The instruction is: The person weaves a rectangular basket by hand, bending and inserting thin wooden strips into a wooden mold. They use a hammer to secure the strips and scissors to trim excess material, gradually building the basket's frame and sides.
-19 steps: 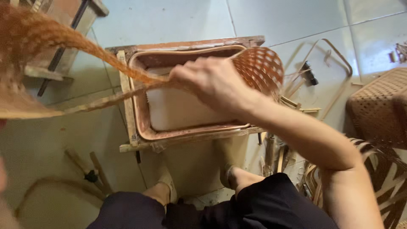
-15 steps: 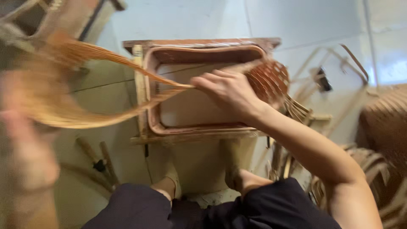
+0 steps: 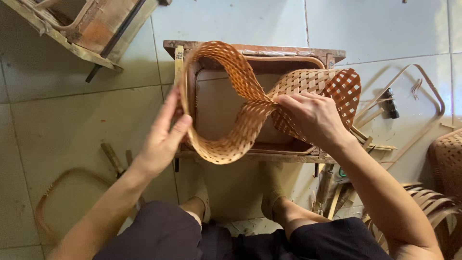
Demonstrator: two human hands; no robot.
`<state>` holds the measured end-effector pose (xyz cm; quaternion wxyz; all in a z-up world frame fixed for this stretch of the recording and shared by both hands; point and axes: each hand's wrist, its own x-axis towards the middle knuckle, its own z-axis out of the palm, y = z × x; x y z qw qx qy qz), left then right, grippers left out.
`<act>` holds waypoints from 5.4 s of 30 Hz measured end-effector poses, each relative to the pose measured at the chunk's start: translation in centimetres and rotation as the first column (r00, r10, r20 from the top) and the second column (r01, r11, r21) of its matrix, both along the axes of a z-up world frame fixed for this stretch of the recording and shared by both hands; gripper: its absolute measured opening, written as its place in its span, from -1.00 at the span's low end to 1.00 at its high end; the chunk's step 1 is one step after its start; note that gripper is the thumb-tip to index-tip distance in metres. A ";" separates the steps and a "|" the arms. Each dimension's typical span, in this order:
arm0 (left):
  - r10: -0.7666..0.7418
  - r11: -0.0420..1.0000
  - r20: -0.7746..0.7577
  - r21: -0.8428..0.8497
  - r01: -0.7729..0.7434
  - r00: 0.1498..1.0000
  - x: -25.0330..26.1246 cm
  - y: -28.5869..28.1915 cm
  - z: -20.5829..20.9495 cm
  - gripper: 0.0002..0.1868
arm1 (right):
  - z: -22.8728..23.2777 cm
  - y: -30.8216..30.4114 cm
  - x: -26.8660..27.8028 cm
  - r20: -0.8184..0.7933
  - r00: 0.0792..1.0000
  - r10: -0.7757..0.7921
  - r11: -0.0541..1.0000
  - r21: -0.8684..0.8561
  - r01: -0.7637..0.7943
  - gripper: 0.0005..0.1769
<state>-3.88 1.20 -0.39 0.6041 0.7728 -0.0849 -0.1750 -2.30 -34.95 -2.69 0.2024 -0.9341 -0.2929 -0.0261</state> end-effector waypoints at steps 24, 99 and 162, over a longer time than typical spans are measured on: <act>0.088 0.939 -0.380 0.339 0.050 0.921 3.5 -4.8 -9.0 0.05 | -12.0 8.2 2.6 0.091 0.996 0.002 0.918 -0.396 0.034 -0.96; -0.475 0.805 0.259 0.513 0.297 0.841 6.9 -6.0 -12.2 -0.59 | -15.4 -9.0 9.1 0.004 0.859 -0.511 0.824 -0.282 0.492 0.12; -0.547 0.756 0.541 0.648 0.099 0.639 14.8 -13.7 -15.8 -0.77 | -14.0 -10.1 7.1 0.167 0.927 -0.335 0.914 -0.181 0.363 -0.93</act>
